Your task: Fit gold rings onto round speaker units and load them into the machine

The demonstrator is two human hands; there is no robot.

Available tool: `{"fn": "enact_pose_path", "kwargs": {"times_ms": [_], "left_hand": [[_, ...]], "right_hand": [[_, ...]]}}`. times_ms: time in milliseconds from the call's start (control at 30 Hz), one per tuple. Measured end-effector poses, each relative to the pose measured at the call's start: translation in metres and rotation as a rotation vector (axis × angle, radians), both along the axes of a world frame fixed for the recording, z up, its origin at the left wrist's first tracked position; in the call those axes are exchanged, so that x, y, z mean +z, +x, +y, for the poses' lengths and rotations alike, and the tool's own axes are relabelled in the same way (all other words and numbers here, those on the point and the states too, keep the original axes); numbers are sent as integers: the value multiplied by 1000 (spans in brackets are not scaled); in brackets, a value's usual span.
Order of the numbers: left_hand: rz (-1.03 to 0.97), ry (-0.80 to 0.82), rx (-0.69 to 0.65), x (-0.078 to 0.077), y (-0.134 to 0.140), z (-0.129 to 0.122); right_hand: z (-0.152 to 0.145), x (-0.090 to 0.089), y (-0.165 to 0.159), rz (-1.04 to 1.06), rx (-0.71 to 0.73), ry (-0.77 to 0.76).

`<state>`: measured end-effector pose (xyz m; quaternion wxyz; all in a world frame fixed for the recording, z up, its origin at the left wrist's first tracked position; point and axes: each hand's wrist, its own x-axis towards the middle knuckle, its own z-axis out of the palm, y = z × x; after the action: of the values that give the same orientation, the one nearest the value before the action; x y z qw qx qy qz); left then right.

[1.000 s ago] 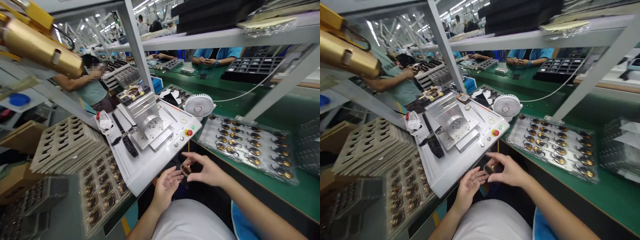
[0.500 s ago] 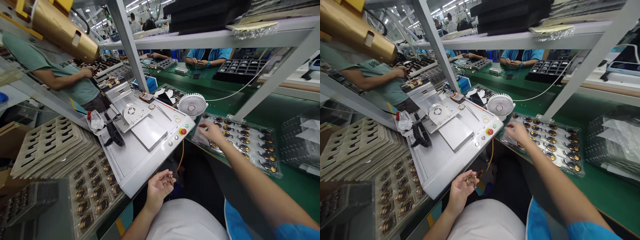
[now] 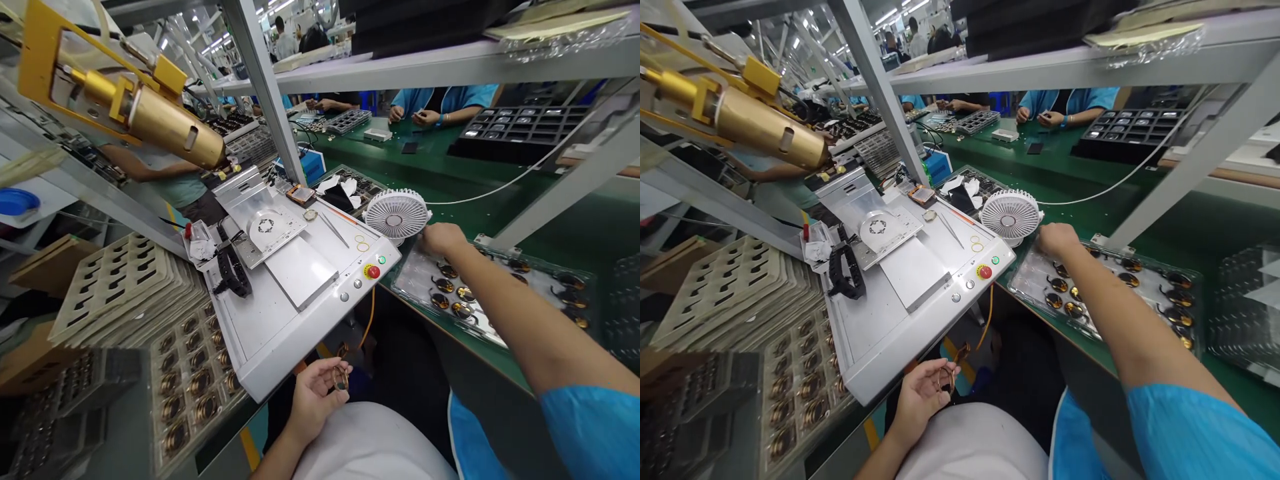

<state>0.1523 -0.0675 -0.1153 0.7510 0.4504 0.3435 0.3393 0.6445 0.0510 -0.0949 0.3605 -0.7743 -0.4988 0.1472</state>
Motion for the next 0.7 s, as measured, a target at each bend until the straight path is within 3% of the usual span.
{"fn": "enact_pose_path", "kwargs": {"times_ms": [133,233,333,433,567,700], "left_hand": [[-62,-10,-54,6,16,6],[-68,-34,-85,14,23,10],[-74,-73,-141,23,31,16],[-118,-81,-281,30,41,19],[-209,-41,-456,32,52,20],[-222,-6,-442,30,48,15]], "right_hand": [[-25,3,-3,-16,-244,-72],[-52,5,-22,61,-288,-70],[-90,8,-69,243,-167,-47],[-128,20,-132,439,102,76],[-157,40,-199,420,405,240],[-162,41,-231,453,346,261]]}}
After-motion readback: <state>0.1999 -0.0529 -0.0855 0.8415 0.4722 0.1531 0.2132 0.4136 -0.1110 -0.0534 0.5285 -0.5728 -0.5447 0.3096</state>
